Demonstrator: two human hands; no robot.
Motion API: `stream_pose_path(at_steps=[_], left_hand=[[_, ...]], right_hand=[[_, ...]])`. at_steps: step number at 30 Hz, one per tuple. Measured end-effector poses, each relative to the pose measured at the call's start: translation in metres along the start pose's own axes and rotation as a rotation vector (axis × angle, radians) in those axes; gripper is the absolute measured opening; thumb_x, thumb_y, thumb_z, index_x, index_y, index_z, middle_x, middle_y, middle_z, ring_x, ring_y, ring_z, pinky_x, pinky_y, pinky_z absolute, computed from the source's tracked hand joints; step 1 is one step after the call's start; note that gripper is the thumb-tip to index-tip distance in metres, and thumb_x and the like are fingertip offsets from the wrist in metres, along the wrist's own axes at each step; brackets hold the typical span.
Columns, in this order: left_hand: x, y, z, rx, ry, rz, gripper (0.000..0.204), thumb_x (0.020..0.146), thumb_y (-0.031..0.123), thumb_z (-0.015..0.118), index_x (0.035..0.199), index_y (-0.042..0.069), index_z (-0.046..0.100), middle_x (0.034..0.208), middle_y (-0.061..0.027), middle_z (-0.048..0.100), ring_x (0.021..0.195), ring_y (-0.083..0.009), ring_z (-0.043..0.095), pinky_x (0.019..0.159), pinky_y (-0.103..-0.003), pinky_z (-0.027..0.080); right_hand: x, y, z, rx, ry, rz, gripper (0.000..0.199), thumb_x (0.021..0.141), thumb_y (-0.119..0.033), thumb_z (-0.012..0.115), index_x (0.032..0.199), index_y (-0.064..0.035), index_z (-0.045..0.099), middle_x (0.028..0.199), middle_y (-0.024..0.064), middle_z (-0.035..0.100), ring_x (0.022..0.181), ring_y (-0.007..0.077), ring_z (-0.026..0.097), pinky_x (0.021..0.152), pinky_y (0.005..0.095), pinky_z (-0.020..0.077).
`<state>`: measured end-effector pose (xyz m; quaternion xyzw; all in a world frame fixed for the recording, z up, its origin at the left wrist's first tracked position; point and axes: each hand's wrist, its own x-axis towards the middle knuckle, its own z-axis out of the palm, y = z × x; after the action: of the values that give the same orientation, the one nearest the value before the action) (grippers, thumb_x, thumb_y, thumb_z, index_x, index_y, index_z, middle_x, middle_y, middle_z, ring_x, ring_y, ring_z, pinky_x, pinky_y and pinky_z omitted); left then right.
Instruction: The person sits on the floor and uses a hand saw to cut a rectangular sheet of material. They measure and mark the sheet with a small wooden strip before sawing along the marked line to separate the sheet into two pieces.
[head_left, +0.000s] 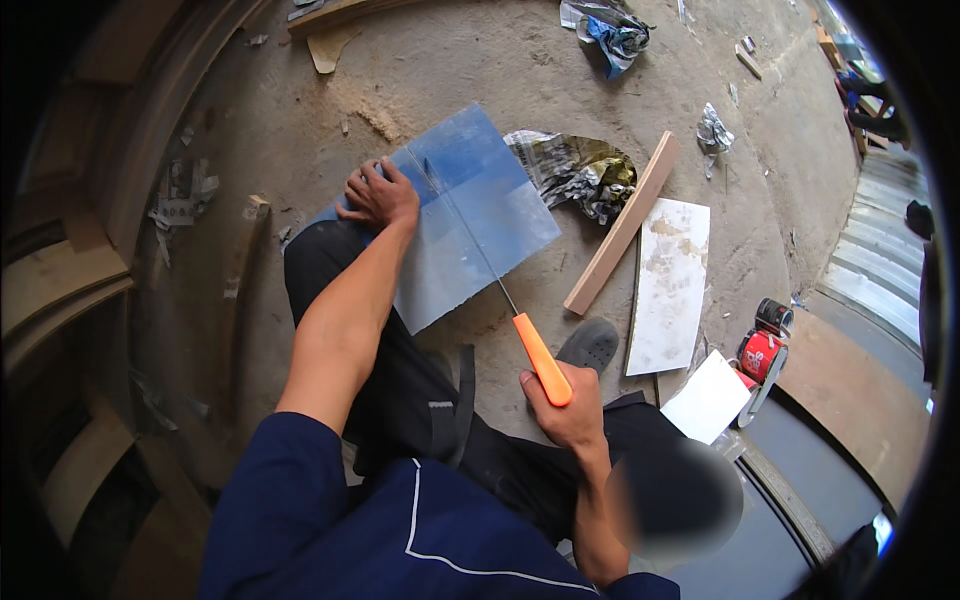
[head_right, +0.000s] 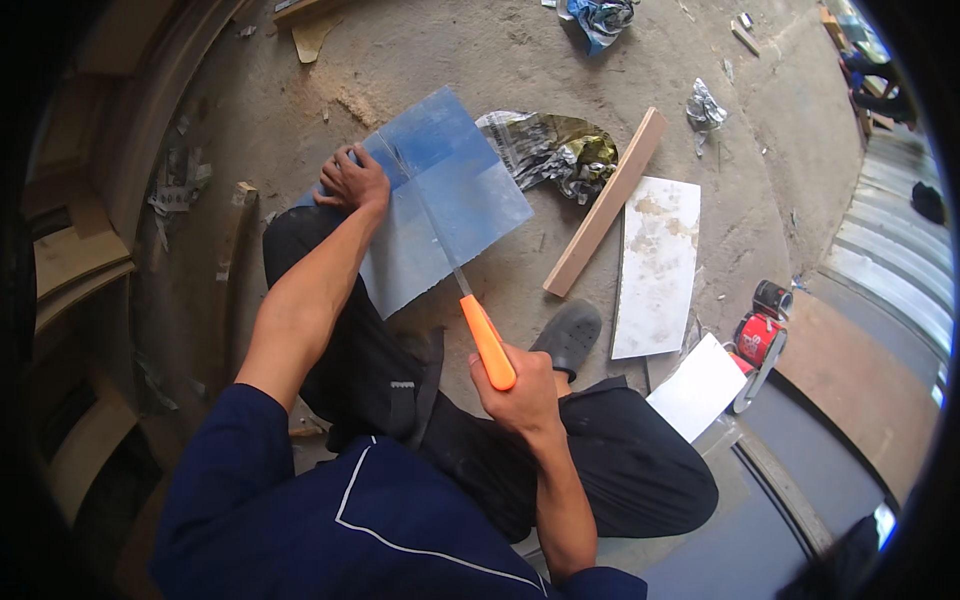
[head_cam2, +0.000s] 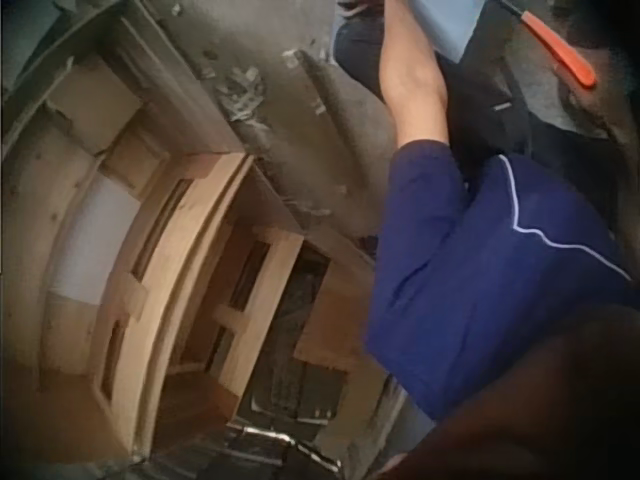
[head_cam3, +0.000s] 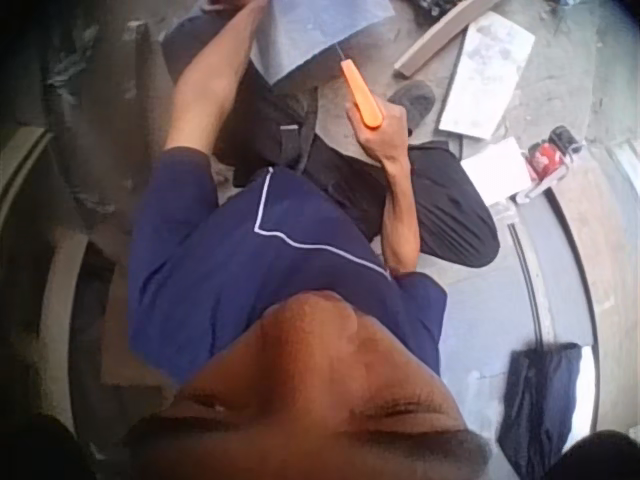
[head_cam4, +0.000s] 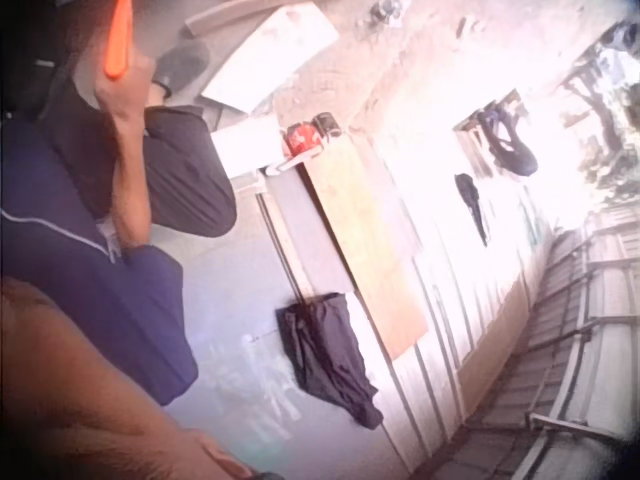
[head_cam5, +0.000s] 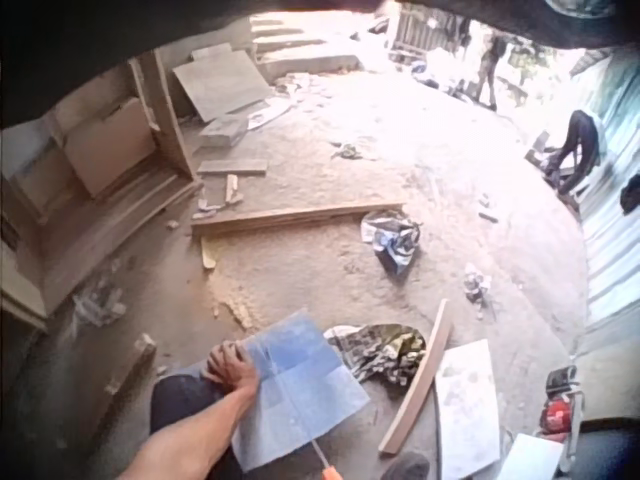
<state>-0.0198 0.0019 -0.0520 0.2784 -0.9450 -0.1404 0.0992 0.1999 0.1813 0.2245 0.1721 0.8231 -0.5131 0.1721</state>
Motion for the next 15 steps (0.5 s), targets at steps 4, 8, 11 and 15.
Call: stream_pose_path(at_steps=[4, 8, 11, 15], left_hand=[[0.003, -0.001, -0.003, -0.046, -0.029, 0.041, 0.032, 0.095, 0.044, 0.047, 0.109, 0.018, 0.060, 0.118, -0.0051, 0.052, 0.125, -0.0233, 0.037, 0.107, -0.060, 0.012], [0.000, -0.007, -0.010, -0.026, -0.095, 0.097, 0.039, 0.097, 0.046, 0.041, 0.119, 0.018, 0.056, 0.129, -0.0075, 0.048, 0.133, -0.0255, 0.031, 0.109, -0.063, 0.006], [0.001, -0.009, -0.006, 0.020, -0.126, 0.066, 0.045, 0.099, 0.048, 0.035, 0.128, 0.018, 0.051, 0.139, -0.0097, 0.042, 0.140, -0.0268, 0.022, 0.111, -0.064, -0.001], [-0.005, -0.001, -0.004, 0.034, -0.106, 0.037, 0.049, 0.099, 0.048, 0.032, 0.133, 0.017, 0.048, 0.145, -0.0109, 0.037, 0.144, -0.0277, 0.015, 0.112, -0.065, -0.005]], right_hand=[[-0.002, 0.022, 0.004, -0.038, -0.034, -0.012, 0.019, 0.081, -0.016, 0.068, 0.073, -0.0007, 0.061, 0.055, 0.0148, 0.056, 0.047, 0.0314, 0.056, 0.047, 0.0350, 0.0440], [-0.003, 0.035, 0.004, -0.145, -0.047, -0.155, 0.019, 0.081, -0.016, 0.068, 0.073, -0.0005, 0.061, 0.056, 0.0157, 0.056, 0.047, 0.0328, 0.057, 0.048, 0.0356, 0.0449], [-0.006, 0.040, 0.000, -0.161, -0.060, -0.216, 0.017, 0.081, -0.015, 0.067, 0.072, -0.0009, 0.062, 0.057, 0.0152, 0.057, 0.048, 0.0320, 0.058, 0.049, 0.0343, 0.0454], [-0.012, 0.035, -0.004, -0.072, -0.091, -0.062, 0.014, 0.081, -0.011, 0.065, 0.072, 0.0001, 0.062, 0.058, 0.0144, 0.058, 0.050, 0.0274, 0.061, 0.050, 0.0322, 0.0467]])
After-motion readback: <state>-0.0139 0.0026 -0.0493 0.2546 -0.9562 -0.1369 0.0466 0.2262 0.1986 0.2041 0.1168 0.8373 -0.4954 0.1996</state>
